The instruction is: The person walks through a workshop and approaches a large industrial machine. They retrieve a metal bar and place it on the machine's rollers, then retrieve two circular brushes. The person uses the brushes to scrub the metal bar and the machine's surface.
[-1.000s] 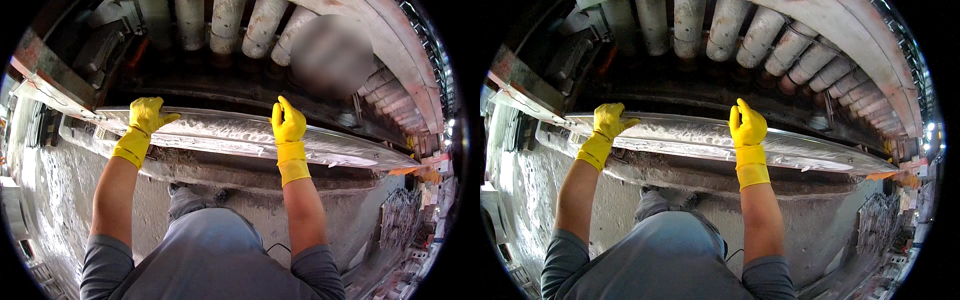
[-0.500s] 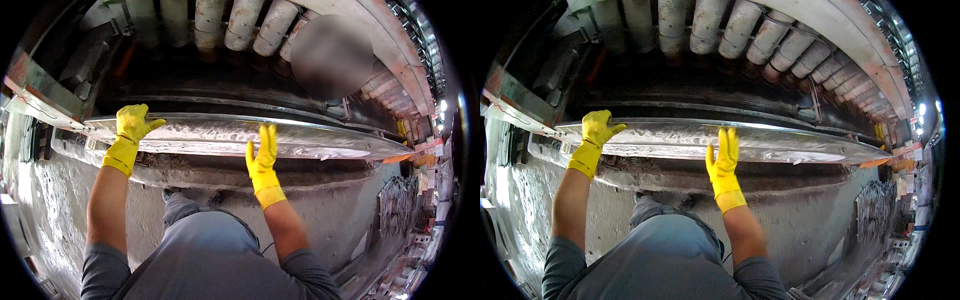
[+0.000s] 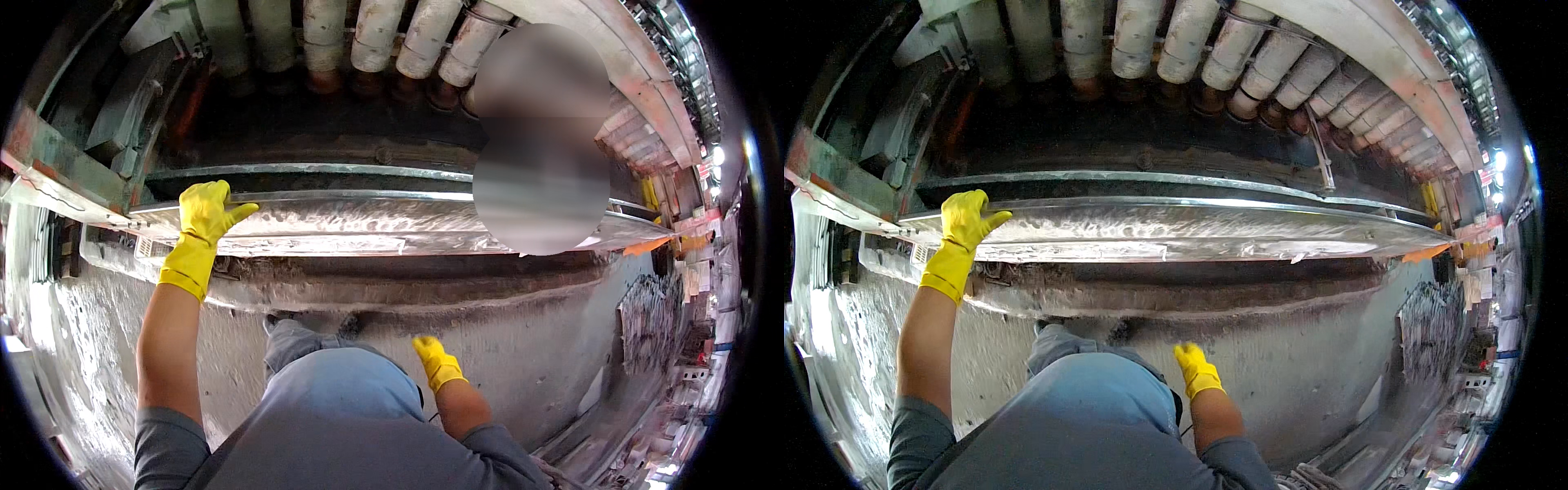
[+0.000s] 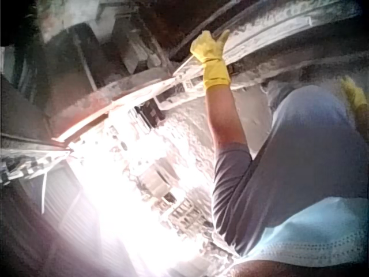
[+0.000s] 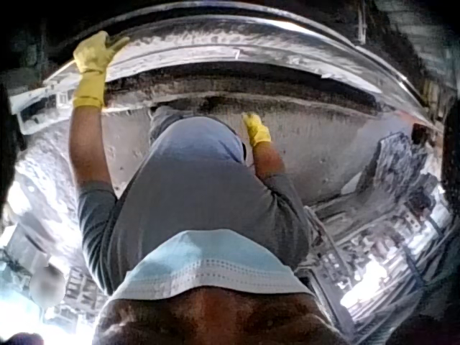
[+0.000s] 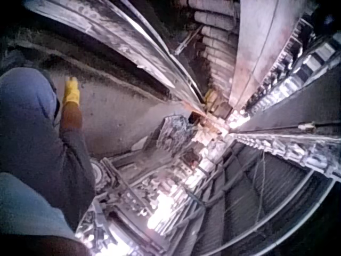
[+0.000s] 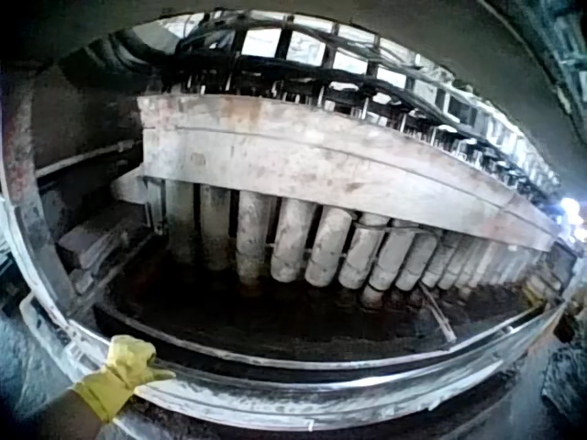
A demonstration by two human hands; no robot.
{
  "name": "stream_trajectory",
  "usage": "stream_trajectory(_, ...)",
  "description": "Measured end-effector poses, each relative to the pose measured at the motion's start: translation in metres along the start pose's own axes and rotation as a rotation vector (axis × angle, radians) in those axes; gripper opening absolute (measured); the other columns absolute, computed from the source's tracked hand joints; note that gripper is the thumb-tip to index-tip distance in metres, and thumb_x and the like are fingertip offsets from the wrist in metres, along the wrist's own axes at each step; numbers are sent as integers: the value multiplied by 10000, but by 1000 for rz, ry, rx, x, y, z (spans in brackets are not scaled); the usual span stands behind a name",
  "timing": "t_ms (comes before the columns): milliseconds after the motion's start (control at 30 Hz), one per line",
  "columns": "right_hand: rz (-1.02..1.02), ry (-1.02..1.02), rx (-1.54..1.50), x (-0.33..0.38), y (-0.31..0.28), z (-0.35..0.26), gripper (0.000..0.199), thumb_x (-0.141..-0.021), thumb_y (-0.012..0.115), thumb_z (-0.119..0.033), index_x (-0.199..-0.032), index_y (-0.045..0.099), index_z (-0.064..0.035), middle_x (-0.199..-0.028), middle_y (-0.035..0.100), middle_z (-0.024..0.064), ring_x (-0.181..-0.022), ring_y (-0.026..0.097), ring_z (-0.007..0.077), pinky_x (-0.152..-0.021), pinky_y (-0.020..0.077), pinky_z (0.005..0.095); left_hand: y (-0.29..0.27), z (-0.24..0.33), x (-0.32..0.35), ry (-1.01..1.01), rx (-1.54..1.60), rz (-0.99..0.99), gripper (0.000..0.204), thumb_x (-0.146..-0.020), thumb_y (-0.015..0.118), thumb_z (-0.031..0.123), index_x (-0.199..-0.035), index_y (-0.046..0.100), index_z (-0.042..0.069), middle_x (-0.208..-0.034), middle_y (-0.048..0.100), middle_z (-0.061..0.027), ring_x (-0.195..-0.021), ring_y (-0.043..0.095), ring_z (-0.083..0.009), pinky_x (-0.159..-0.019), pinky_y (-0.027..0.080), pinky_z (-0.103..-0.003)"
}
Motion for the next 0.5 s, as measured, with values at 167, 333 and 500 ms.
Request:
stream_trajectory(167,511,-852,-402,3,-137,-299,291,-1044,693,-110,-1292,721,39,-1293,754,200,-1234,703,278,-1100,509,380,-12,0,0,-64,-3,-141,737,-735,787,786,-749,657,61,-721,670,-129,-714,669,-363,-666,511,-473)
stream_trajectory(333,945,-1120,-279,7,-229,-434,207,-1010,703,-141,-1158,766,-10,-1158,782,203,-1068,752,349,-966,562,429,-20,4,-3,-279,253,-124,648,-828,789,703,-880,763,58,-806,738,-127,-771,710,-348,-710,535,-456)
stream_trajectory(500,858,-909,555,-70,-229,-424,474,-992,658,-476,-683,696,-119,-703,711,149,-646,680,414,-637,522,539,-14,4,-32,-644,32,-445,573,-942,662,651,-958,823,101,-974,792,-155,-982,753,-347,-852,568,-445)
Point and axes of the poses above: each hand's wrist, its own x-axis away from the middle knuckle, its own y-axis out of the palm, z = x × y, the point moved 2 cm from there along -x, towards the middle knuckle
